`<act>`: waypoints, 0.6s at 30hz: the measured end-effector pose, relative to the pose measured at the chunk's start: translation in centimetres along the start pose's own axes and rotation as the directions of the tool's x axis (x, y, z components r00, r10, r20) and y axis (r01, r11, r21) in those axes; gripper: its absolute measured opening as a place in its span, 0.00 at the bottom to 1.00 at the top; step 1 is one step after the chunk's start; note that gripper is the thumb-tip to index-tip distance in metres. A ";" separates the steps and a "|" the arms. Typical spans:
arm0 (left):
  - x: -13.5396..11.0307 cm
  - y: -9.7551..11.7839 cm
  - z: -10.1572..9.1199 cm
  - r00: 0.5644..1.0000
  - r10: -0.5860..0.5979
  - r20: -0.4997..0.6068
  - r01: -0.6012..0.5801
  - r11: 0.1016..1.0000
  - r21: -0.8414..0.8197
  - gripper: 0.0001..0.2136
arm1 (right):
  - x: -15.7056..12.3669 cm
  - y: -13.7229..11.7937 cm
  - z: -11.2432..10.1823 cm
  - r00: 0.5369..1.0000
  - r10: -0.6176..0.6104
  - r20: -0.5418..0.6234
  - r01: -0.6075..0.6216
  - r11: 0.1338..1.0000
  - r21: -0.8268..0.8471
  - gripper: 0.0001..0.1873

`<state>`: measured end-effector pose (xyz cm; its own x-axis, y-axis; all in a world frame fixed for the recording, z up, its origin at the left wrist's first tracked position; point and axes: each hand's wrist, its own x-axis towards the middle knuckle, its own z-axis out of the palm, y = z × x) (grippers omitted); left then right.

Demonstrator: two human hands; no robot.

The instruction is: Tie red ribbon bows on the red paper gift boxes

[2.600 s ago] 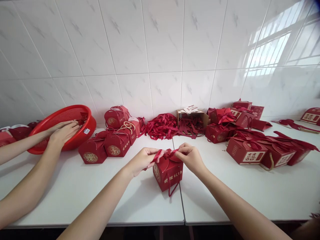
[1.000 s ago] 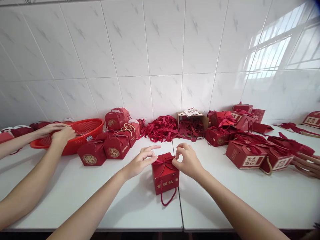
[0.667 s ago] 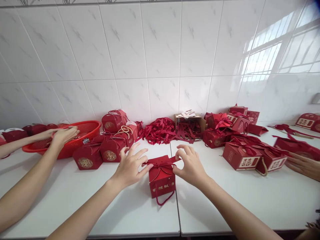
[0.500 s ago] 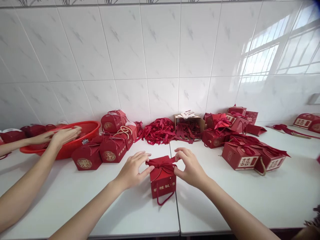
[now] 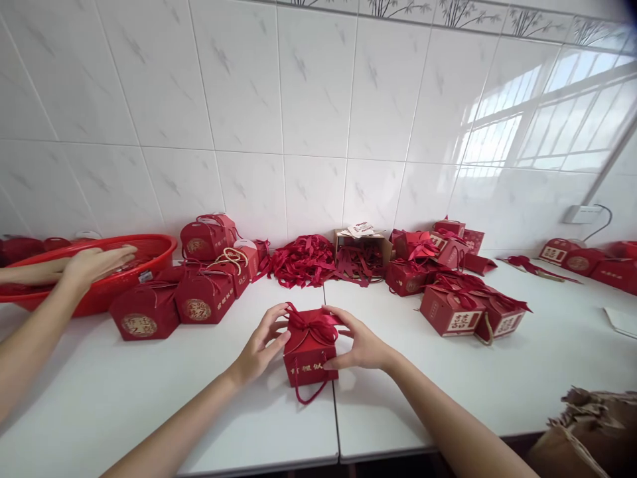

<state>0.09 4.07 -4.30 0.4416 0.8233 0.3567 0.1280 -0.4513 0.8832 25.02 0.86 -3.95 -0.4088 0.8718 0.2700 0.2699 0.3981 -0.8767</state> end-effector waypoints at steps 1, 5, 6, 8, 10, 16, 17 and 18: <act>-0.1 -0.3 0.1 1.000 0.011 -0.004 -0.011 1.000 -0.016 0.22 | -0.1 -0.1 -0.6 0.999 0.013 -0.029 -0.014 1.000 -0.021 0.50; -0.6 -1.4 0.5 1.000 -0.002 -0.022 0.002 1.000 0.005 0.25 | -1.6 0.3 -3.6 0.956 0.095 -0.276 -0.140 0.979 -0.148 0.46; -0.7 -1.7 0.5 1.000 -0.015 -0.016 0.016 1.000 0.019 0.25 | -2.4 0.6 -4.5 0.921 0.130 -0.366 -0.212 0.958 -0.192 0.45; -0.9 -2.0 0.6 1.000 -0.030 0.006 0.030 0.998 0.060 0.26 | -4.5 1.4 -6.0 0.795 0.209 -0.570 -0.414 0.873 -0.258 0.44; -1.0 -2.1 0.7 0.999 -0.031 0.011 0.030 0.994 0.109 0.26 | -6.9 2.2 -7.4 0.595 0.255 -0.762 -0.624 0.745 -0.238 0.47; -1.0 -2.5 0.5 0.998 -0.064 0.025 0.059 0.983 0.171 0.25 | -11.1 5.1 -11.2 0.254 0.296 -0.921 -0.779 0.626 -0.014 0.53; -0.9 -2.6 0.5 0.997 -0.066 0.038 0.059 0.982 0.180 0.25 | -11.3 5.5 -12.0 0.237 0.302 -0.923 -0.770 0.638 0.011 0.54; -0.9 -2.8 0.4 0.997 -0.064 0.046 0.054 0.981 0.188 0.26 | -11.4 6.0 -12.8 0.216 0.302 -0.929 -0.763 0.646 0.033 0.55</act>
<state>-0.29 4.46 -7.21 0.4733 0.8334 0.2852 0.3161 -0.4629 0.8281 42.47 -3.02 -7.13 0.8028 0.5735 0.1632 0.4578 -0.4174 -0.7850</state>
